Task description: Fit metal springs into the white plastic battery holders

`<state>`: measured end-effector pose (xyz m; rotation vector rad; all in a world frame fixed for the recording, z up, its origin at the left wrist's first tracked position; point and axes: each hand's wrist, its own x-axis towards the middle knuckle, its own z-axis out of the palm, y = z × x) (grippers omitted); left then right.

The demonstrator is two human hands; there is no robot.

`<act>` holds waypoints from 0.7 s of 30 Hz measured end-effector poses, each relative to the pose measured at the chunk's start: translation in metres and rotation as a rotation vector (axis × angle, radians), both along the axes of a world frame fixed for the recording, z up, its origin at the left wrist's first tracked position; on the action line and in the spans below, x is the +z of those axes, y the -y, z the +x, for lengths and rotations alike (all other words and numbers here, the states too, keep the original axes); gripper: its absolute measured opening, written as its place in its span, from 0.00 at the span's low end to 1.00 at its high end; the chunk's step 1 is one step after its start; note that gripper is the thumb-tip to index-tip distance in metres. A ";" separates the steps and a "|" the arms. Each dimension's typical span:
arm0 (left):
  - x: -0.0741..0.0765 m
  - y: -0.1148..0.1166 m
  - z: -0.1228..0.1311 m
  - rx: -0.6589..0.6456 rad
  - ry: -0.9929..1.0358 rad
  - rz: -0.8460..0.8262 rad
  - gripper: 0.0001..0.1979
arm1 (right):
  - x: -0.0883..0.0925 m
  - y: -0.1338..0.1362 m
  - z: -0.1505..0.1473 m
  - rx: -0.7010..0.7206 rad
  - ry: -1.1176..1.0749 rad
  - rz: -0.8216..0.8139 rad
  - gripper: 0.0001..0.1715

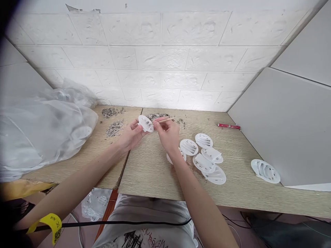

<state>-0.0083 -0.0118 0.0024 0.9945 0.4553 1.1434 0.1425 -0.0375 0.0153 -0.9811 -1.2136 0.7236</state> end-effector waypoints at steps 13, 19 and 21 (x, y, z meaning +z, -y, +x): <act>-0.002 -0.004 -0.003 0.026 -0.118 0.047 0.22 | -0.002 -0.004 0.005 0.041 0.009 -0.145 0.08; 0.006 0.002 -0.004 -0.103 -0.120 0.080 0.28 | -0.006 -0.006 0.007 0.076 0.042 -0.148 0.13; 0.009 0.003 -0.006 -0.131 -0.123 0.083 0.26 | -0.006 -0.006 0.009 0.071 0.050 -0.142 0.13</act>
